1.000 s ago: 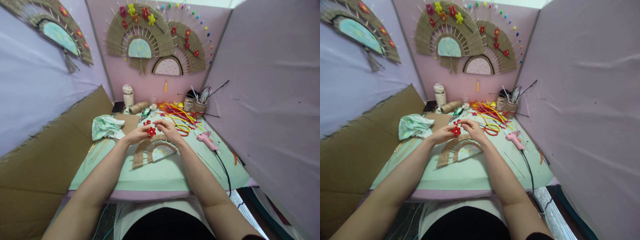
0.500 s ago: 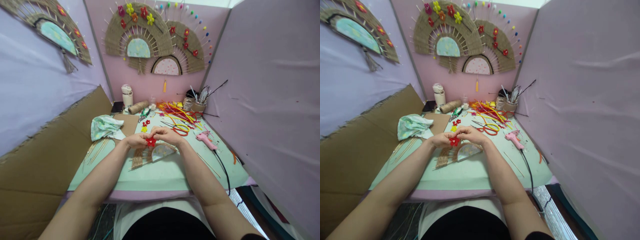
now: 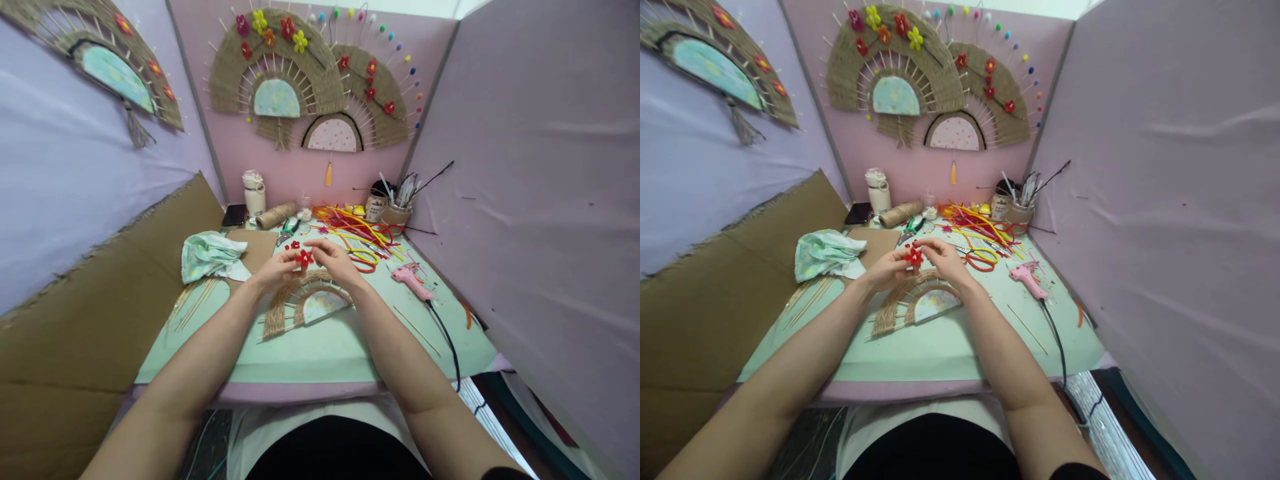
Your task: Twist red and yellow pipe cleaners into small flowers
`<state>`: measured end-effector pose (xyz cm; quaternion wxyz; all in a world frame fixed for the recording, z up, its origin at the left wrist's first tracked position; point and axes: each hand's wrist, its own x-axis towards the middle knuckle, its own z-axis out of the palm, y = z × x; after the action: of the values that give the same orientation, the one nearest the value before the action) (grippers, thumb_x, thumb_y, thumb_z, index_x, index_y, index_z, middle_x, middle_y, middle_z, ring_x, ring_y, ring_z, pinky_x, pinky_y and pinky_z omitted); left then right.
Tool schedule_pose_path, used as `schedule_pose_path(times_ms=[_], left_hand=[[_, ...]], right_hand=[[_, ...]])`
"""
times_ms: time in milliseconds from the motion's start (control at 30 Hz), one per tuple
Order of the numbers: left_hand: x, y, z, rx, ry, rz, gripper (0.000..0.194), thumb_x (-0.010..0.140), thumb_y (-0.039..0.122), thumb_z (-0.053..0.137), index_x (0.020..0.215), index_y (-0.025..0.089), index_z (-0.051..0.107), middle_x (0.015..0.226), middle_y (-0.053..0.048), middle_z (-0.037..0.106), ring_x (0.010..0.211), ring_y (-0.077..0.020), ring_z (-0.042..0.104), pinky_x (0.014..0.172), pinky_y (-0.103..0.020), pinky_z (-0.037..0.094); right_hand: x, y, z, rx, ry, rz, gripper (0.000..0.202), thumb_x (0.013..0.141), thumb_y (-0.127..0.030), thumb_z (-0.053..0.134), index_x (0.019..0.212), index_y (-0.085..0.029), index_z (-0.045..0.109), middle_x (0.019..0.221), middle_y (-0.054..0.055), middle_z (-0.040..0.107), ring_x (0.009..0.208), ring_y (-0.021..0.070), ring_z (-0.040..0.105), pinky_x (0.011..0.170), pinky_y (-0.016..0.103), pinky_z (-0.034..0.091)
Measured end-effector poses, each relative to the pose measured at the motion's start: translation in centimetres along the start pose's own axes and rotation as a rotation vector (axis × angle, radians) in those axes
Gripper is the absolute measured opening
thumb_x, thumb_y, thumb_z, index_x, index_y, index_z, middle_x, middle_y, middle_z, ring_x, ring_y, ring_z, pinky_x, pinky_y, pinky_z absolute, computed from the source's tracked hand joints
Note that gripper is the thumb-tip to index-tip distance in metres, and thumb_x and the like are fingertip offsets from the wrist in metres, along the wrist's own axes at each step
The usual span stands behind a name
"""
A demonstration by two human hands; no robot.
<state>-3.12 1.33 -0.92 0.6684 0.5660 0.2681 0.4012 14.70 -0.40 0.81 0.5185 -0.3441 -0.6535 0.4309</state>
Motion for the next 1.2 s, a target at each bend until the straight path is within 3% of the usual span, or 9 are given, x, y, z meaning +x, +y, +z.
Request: schedule_pose_path(times_ms=[100, 167, 267, 433, 600, 767, 867, 1033, 1200], left_hand=[[0.9, -0.3, 0.2, 0.181, 0.385, 0.277, 0.029, 0.067, 0.041, 0.07, 0.08, 0.016, 0.065, 0.074, -0.002, 0.063, 0.067, -0.0108, 0.056, 0.066, -0.025, 0.045], [1.1, -0.4, 0.3, 0.321, 0.517, 0.385, 0.028, 0.068, 0.041, 0.069, 0.08, 0.015, 0.067, 0.075, -0.003, 0.065, 0.069, -0.0127, 0.057, 0.067, -0.026, 0.045], [0.9, -0.4, 0.6, 0.462, 0.578, 0.498, 0.024, 0.07, 0.038, 0.067, 0.08, 0.015, 0.068, 0.078, -0.004, 0.066, 0.073, -0.0147, 0.058, 0.068, -0.026, 0.046], [0.5, -0.4, 1.6, 0.56, 0.553, 0.592, 0.02, 0.073, 0.036, 0.064, 0.078, 0.016, 0.068, 0.08, -0.005, 0.066, 0.076, -0.0154, 0.059, 0.07, -0.027, 0.046], [0.6, -0.4, 1.6, 0.574, 0.506, 0.521, 0.021, 0.075, 0.034, 0.062, 0.082, 0.015, 0.067, 0.084, -0.006, 0.065, 0.079, -0.0163, 0.059, 0.073, -0.028, 0.047], [0.8, 0.2, 0.4, 0.676, 0.235, 0.452, 0.028, 0.076, 0.03, 0.059, 0.101, 0.019, 0.065, 0.106, -0.007, 0.063, 0.1, -0.0191, 0.056, 0.088, -0.032, 0.044], [0.8, 0.5, -0.1, 0.711, 0.108, 0.38, 0.03, 0.076, 0.031, 0.06, 0.103, 0.019, 0.065, 0.111, -0.008, 0.062, 0.109, -0.0215, 0.052, 0.093, -0.035, 0.042], [0.6, 0.5, -0.2, 0.664, 0.109, 0.265, 0.027, 0.075, 0.036, 0.06, 0.092, 0.017, 0.068, 0.098, -0.007, 0.066, 0.095, -0.021, 0.057, 0.081, -0.033, 0.047], [0.7, 0.7, -0.2, 0.702, 0.213, 0.441, 0.016, 0.072, 0.031, 0.063, 0.075, 0.017, 0.069, 0.082, -0.006, 0.067, 0.081, -0.018, 0.059, 0.078, -0.031, 0.046]], right_hand=[[0.6, 0.7, -0.2, -0.079, 0.3, -0.026, 0.026, 0.077, -0.039, 0.056, 0.088, -0.017, 0.063, 0.078, 0.002, 0.061, 0.072, 0.0138, 0.052, 0.069, 0.026, 0.042], [0.5, 0.7, 0.1, -0.14, 0.311, -0.056, 0.025, 0.075, -0.04, 0.058, 0.08, -0.017, 0.063, 0.076, 0.002, 0.062, 0.071, 0.0142, 0.053, 0.069, 0.027, 0.042], [0.0, 0.4, 1.1, -0.193, 0.211, -0.086, 0.026, 0.074, -0.042, 0.059, 0.077, -0.017, 0.064, 0.075, 0.002, 0.063, 0.068, 0.0138, 0.054, 0.067, 0.027, 0.042], [-0.3, 0.5, 2.1, -0.139, 0.124, -0.021, 0.03, 0.077, -0.046, 0.055, 0.073, -0.017, 0.063, 0.071, 0.002, 0.062, 0.065, 0.0123, 0.052, 0.063, 0.025, 0.039], [-0.1, 1.0, 1.8, 0.023, 0.053, 0.135, 0.034, 0.075, -0.05, 0.054, 0.069, -0.017, 0.056, 0.06, -0.002, 0.053, 0.05, 0.0079, 0.038, 0.049, 0.022, 0.03], [-0.2, 0.7, 0.8, -0.079, -0.029, 0.19, 0.027, 0.074, -0.043, 0.056, 0.065, -0.017, 0.054, 0.056, -0.005, 0.045, 0.05, 0.008, 0.035, 0.05, 0.022, 0.028], [-0.3, 0.6, 0.3, -0.106, -0.095, 0.211, 0.025, 0.073, -0.039, 0.055, 0.063, -0.017, 0.052, 0.054, -0.006, 0.042, 0.049, 0.0073, 0.033, 0.05, 0.022, 0.026], [-0.4, 0.5, 0.1, -0.104, -0.142, 0.23, 0.024, 0.072, -0.038, 0.056, 0.063, -0.016, 0.053, 0.054, -0.006, 0.041, 0.049, 0.0065, 0.032, 0.049, 0.021, 0.025], [-0.2, 0.6, 0.3, -0.025, -0.094, 0.268, 0.029, 0.069, -0.045, 0.06, 0.068, -0.015, 0.057, 0.054, -0.006, 0.044, 0.047, 0.006, 0.032, 0.047, 0.021, 0.024]])
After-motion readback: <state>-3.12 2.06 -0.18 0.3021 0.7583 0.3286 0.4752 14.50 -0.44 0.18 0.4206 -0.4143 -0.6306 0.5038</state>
